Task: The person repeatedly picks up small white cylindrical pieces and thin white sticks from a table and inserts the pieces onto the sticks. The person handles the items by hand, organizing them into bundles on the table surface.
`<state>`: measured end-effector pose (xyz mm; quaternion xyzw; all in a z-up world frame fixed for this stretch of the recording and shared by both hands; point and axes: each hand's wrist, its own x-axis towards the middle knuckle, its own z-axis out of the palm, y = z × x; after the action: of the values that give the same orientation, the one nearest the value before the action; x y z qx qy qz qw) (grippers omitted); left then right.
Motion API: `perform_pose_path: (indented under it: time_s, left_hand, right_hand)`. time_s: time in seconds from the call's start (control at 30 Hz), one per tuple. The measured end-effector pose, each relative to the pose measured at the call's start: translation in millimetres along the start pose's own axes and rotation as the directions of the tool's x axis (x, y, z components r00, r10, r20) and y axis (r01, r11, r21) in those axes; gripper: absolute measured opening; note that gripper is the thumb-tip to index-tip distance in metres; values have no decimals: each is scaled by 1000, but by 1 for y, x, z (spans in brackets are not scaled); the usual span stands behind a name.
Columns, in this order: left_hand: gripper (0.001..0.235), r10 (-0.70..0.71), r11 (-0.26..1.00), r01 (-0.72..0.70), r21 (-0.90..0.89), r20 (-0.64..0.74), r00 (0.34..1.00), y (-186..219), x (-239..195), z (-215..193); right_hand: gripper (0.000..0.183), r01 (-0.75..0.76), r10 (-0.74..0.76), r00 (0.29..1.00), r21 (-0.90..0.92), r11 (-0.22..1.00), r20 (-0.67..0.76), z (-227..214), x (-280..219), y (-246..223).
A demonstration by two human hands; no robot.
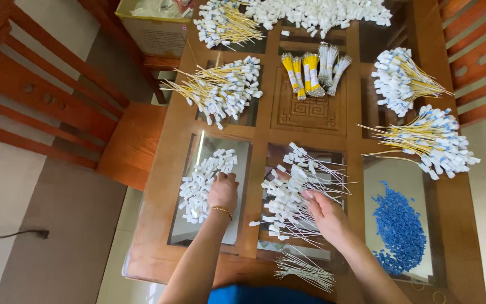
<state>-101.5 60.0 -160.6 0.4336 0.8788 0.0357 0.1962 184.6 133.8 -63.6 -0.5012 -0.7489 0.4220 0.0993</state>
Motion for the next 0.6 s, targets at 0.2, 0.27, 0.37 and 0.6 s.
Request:
perform_pose_path:
  time_s: [0.2, 0.27, 0.37, 0.6]
  left_hand:
    - [19, 29, 999, -29, 22, -18, 999, -2, 1, 12]
    - [23, 4, 967, -6, -254, -8, 1000, 9, -9, 1]
    - [26, 40, 627, 48, -778, 93, 995, 43, -57, -50]
    - [32, 409, 23, 94, -995, 95, 908, 81, -126, -117]
  right_hand:
    - [12, 124, -113, 991, 165, 978, -76, -9, -5, -7]
    - [11, 136, -117, 988, 195, 971, -103, -7, -7, -10]
    - [9, 147, -116, 983, 234, 961, -141, -12, -14, -25]
    - [10, 73, -72, 997, 114, 991, -13, -33, -34, -72]
